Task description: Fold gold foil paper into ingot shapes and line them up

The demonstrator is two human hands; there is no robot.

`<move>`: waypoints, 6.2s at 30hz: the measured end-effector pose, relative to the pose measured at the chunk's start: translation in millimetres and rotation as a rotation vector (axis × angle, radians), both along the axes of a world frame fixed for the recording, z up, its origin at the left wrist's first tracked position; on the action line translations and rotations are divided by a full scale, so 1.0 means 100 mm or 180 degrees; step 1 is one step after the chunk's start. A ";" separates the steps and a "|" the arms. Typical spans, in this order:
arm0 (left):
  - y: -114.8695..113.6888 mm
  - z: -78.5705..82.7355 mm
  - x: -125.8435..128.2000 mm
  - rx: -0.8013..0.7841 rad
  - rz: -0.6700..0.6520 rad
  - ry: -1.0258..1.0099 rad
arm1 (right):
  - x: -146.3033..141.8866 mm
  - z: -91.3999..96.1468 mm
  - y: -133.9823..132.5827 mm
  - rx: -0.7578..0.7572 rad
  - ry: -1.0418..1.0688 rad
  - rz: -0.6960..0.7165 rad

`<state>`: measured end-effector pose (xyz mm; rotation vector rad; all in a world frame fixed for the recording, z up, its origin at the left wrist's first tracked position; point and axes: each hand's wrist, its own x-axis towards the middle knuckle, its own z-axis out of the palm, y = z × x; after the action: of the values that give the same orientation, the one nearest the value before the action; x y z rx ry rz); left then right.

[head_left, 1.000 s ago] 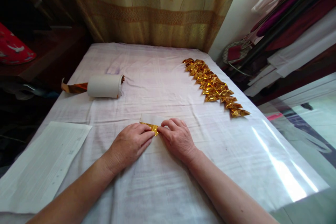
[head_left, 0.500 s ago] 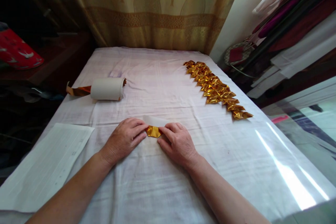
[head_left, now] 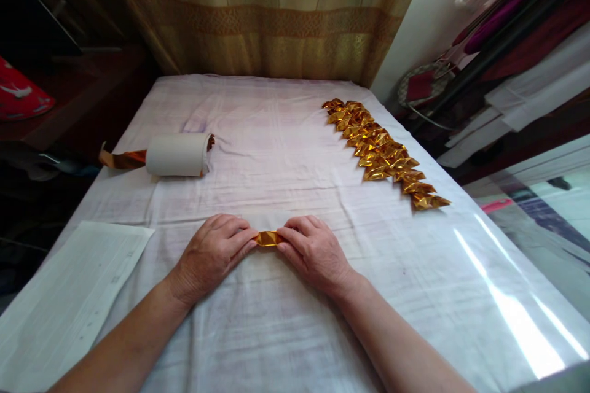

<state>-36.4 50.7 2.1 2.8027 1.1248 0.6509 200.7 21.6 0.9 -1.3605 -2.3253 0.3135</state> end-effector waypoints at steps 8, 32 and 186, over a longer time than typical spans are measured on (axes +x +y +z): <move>-0.03 0.05 0.03 -0.0094 -0.0117 0.0045 | -0.02 0.02 0.02 -0.0103 0.0041 -0.0107; -0.11 0.03 0.14 -0.0358 0.0451 0.0104 | -0.09 -0.09 0.10 -0.0093 0.0098 -0.0679; -0.25 -0.06 0.14 -0.0076 -0.0532 0.0028 | 0.05 -0.16 0.31 -0.0101 0.0419 0.0172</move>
<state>-22.1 26.0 -3.4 2.8413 0.8806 0.6061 205.7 52.5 -14.8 -1.2538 -2.2598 0.4446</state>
